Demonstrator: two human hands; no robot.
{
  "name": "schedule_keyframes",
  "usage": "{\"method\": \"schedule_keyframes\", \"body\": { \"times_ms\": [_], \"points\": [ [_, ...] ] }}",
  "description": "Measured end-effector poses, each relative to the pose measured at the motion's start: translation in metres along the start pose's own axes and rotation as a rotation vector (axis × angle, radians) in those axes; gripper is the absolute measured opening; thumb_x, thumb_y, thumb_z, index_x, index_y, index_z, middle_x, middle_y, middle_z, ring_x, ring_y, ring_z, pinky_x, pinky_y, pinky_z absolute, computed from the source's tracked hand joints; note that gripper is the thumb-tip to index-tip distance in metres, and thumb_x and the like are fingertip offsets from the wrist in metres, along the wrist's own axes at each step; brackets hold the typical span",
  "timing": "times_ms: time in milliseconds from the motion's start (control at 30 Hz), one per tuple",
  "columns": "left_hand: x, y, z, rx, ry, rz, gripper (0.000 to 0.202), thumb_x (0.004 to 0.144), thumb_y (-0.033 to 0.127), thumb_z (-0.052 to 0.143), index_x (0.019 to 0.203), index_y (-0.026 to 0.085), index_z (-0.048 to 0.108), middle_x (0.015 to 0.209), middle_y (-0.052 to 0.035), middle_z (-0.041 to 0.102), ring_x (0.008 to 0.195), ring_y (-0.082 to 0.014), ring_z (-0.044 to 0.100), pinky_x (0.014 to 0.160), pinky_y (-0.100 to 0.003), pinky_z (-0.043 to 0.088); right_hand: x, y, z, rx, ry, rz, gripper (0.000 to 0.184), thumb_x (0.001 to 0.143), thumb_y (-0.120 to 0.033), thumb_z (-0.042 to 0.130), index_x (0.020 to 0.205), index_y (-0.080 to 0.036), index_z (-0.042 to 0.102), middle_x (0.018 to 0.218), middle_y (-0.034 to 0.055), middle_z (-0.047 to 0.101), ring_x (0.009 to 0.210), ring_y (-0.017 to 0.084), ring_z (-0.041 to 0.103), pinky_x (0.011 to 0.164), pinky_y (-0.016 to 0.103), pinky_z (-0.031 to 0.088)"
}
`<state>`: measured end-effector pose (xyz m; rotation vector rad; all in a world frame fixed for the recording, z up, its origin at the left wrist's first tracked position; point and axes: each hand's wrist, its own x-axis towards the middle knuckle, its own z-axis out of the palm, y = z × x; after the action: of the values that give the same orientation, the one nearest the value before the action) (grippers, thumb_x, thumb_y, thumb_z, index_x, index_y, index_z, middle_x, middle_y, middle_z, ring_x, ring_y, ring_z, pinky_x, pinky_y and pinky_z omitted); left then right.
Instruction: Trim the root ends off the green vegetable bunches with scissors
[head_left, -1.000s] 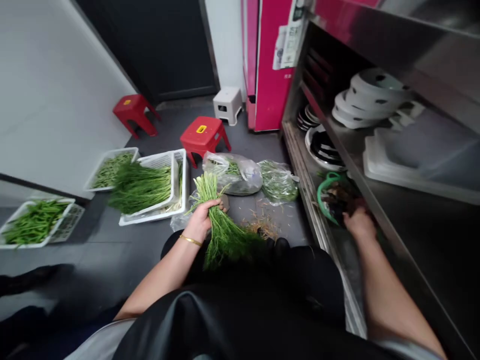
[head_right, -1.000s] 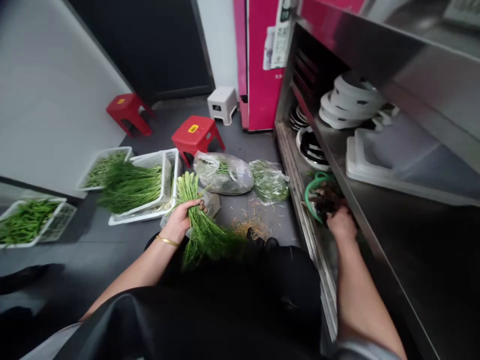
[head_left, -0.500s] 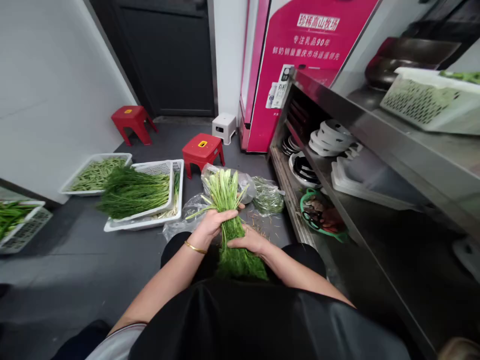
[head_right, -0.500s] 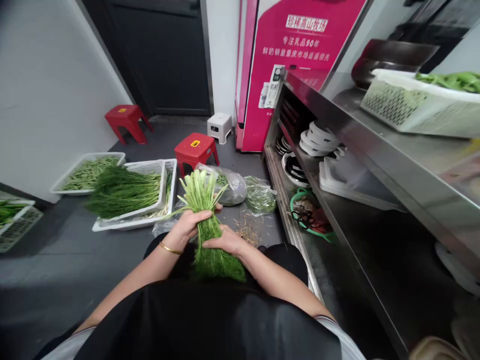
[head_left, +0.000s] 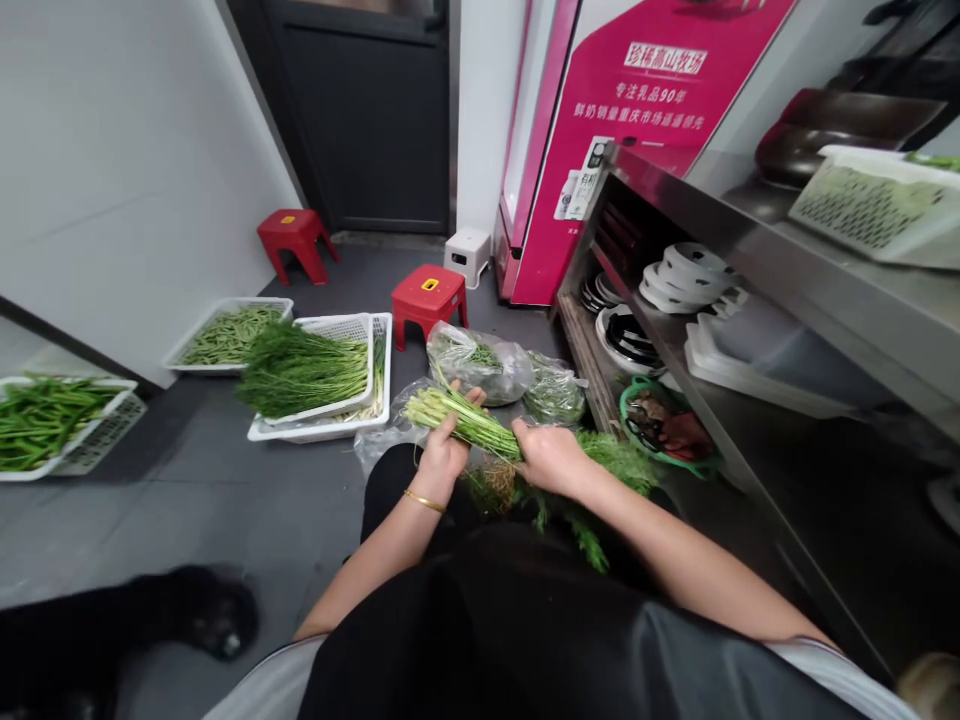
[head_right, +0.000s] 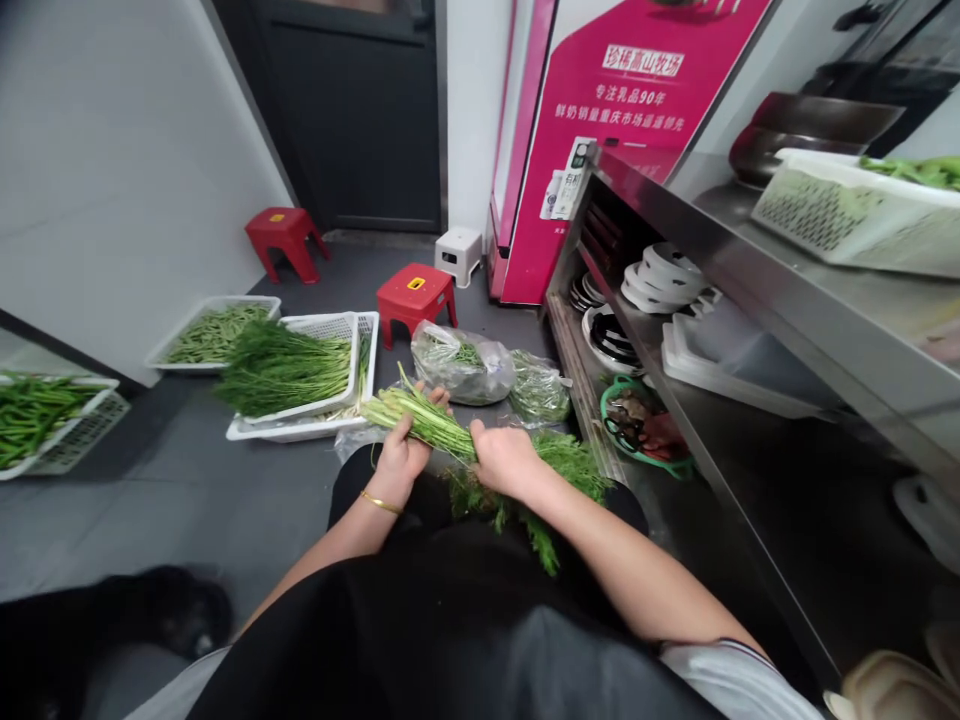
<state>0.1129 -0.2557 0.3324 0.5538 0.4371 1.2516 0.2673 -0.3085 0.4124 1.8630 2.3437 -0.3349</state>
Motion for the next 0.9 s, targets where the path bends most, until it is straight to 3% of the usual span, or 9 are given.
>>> {"method": "schedule_keyframes", "body": {
  "times_ms": [100,233,367,433,533,633,733,833,900],
  "points": [
    [0.003,0.013,-0.005,-0.007,0.045,-0.010,0.051,0.068,0.033,0.066,0.117,0.019,0.060,0.111,-0.0104,0.068,0.110,-0.0296,0.060,0.095,-0.045,0.045,0.001,0.000,0.023,0.382,-0.027,-0.113,0.047,0.076,-0.047,0.061,0.109,-0.015,0.052,0.094,0.0110,0.069,0.085,0.027,0.065,0.072,0.036,0.048],
    [0.009,0.019,-0.013,0.003,-0.047,-0.179,0.057,0.064,0.026,0.068,0.119,0.015,0.059,0.102,-0.0112,0.071,0.101,-0.0307,0.065,0.091,-0.047,0.048,0.014,-0.004,0.067,0.995,0.035,-0.176,0.048,0.076,-0.053,0.061,0.105,-0.014,0.057,0.102,0.0072,0.066,0.093,0.022,0.061,0.081,0.033,0.047],
    [0.011,0.015,-0.010,0.009,-0.152,-0.279,0.061,0.066,0.024,0.070,0.124,0.012,0.056,0.096,-0.0117,0.072,0.093,-0.0289,0.067,0.089,-0.046,0.049,0.023,-0.006,0.088,1.199,0.033,-0.209,0.052,0.075,-0.058,0.061,0.101,-0.013,0.059,0.096,0.0055,0.066,0.090,0.022,0.060,0.082,0.036,0.047],
    [0.010,0.015,-0.005,0.027,-0.203,-0.330,0.061,0.067,0.023,0.071,0.124,0.011,0.056,0.090,-0.0103,0.072,0.084,-0.0261,0.069,0.084,-0.043,0.052,0.022,0.002,0.082,1.192,-0.082,-0.284,0.053,0.077,-0.061,0.058,0.101,-0.014,0.061,0.096,0.0045,0.066,0.089,0.021,0.060,0.082,0.036,0.047],
    [0.010,0.017,0.004,0.046,-0.211,-0.349,0.058,0.066,0.023,0.073,0.121,0.012,0.058,0.078,-0.0055,0.070,0.067,-0.0202,0.068,0.070,-0.036,0.055,0.018,0.026,0.056,1.000,-0.218,-0.312,0.054,0.073,-0.058,0.064,0.106,-0.015,0.061,0.098,0.0058,0.067,0.089,0.023,0.061,0.080,0.037,0.048],
    [0.012,0.014,0.016,0.116,-0.128,-0.355,0.054,0.063,0.022,0.076,0.115,0.011,0.063,0.069,-0.0034,0.068,0.058,-0.0177,0.065,0.064,-0.033,0.055,0.020,0.047,0.019,0.918,0.001,-0.169,0.058,0.073,-0.052,0.067,0.116,-0.016,0.057,0.103,0.0091,0.066,0.092,0.022,0.062,0.082,0.037,0.048],
    [0.014,0.007,0.030,0.203,-0.053,-0.377,0.051,0.058,0.014,0.079,0.107,0.009,0.066,0.073,-0.0068,0.072,0.066,-0.0214,0.068,0.073,-0.037,0.054,0.030,0.050,-0.008,0.885,0.284,-0.102,0.054,0.076,-0.051,0.063,0.117,-0.016,0.057,0.102,0.0085,0.066,0.092,0.021,0.061,0.084,0.037,0.047],
    [0.016,0.003,0.038,0.149,-0.103,-0.450,0.047,0.060,0.016,0.078,0.105,0.010,0.066,0.083,-0.0103,0.074,0.077,-0.0267,0.070,0.083,-0.043,0.053,0.044,0.042,-0.012,0.934,0.273,-0.145,0.043,0.080,-0.053,0.057,0.102,-0.016,0.062,0.078,0.0025,0.065,0.066,0.015,0.058,0.065,0.032,0.049],
    [0.016,0.002,0.036,0.069,-0.166,-0.521,0.046,0.062,0.021,0.076,0.105,0.010,0.066,0.087,-0.0120,0.074,0.083,-0.0295,0.070,0.085,-0.046,0.051,0.049,0.039,-0.006,1.106,0.182,-0.162,0.046,0.086,-0.056,0.045,0.106,-0.017,0.059,0.062,-0.0022,0.058,0.046,0.011,0.049,0.048,0.027,0.045]
  ]
}}
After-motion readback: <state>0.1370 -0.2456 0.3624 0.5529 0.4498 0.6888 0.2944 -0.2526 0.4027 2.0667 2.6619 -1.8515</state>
